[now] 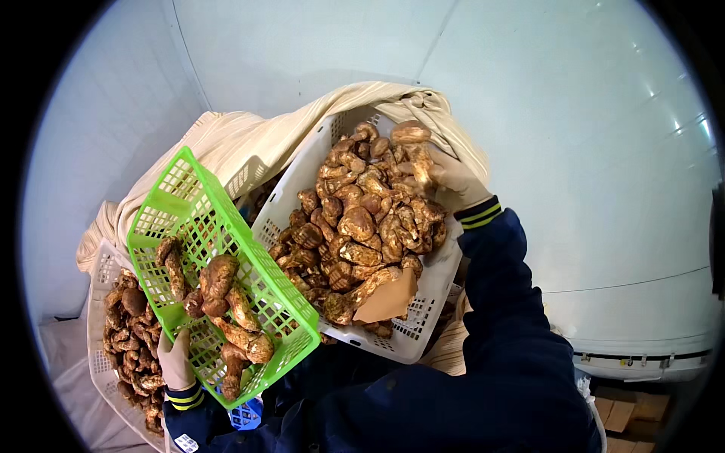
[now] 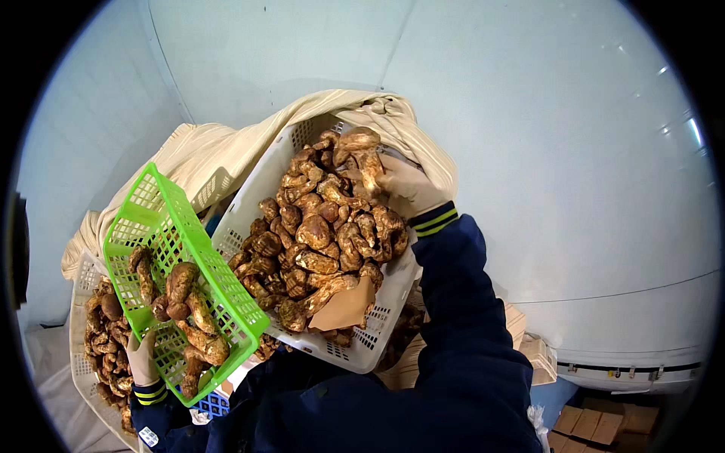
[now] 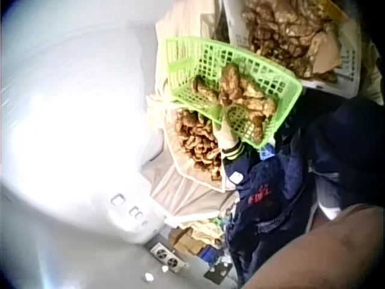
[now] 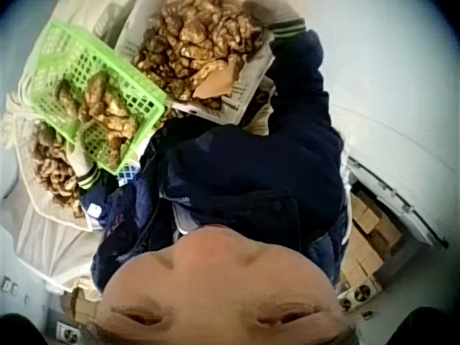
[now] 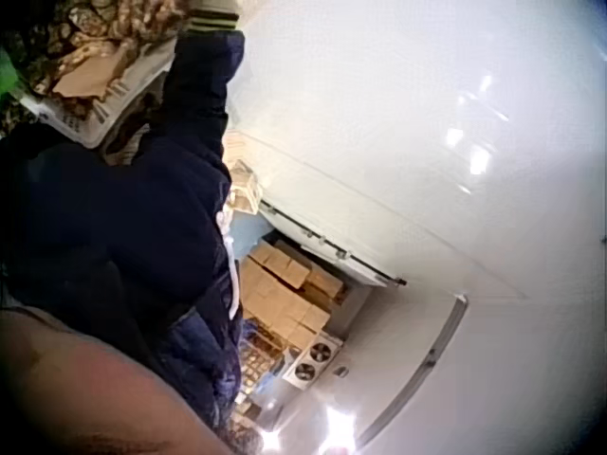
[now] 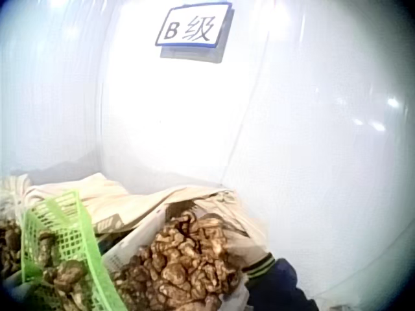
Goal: The person walks through a storage area carrying a green basket, then sorts matsutake mushrooms from a large white crate into the green basket. The person handles the mushrooms by hand, picking them up and placing them into the basket.
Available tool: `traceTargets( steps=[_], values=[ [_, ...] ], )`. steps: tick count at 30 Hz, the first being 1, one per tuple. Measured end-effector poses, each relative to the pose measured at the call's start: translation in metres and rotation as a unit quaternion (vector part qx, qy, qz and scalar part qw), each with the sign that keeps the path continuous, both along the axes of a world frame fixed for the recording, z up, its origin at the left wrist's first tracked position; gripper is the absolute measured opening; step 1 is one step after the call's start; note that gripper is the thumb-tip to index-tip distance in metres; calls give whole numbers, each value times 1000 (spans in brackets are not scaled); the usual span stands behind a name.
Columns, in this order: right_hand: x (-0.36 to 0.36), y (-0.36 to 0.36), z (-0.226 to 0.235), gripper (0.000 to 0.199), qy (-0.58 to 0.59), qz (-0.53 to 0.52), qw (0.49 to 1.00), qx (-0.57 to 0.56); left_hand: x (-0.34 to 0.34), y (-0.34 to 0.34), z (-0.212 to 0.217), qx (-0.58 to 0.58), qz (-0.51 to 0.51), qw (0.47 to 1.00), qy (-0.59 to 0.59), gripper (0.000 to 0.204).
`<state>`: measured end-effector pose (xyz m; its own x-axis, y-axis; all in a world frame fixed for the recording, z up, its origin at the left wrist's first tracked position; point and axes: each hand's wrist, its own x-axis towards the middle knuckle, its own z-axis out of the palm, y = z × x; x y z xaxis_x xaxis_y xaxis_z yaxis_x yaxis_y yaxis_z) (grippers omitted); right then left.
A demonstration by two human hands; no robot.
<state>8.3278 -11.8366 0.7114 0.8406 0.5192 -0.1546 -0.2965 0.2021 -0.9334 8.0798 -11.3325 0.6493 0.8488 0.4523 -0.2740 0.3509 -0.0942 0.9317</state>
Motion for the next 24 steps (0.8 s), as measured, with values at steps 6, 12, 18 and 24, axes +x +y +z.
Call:
traceTargets(
  steps=[6, 12, 18, 24],
  values=[
    [-21, 21, -22, 56, 86, 39, 978, 184, 2, 2, 0, 7, -8, 1000, -1, 30],
    [-31, 38, -20, 56, 163, -10, 966, 200, -1, -4, 5, -50, 22, 999, 7, 31],
    [-35, 33, -29, 49, 95, -46, 985, 133, -3, 0, -1, -21, 9, 1000, -2, 32],
    [-40, 41, -39, 51, -63, -140, 988, 18, -4, 1, -3, -34, 13, 999, 5, 32]
  ],
)
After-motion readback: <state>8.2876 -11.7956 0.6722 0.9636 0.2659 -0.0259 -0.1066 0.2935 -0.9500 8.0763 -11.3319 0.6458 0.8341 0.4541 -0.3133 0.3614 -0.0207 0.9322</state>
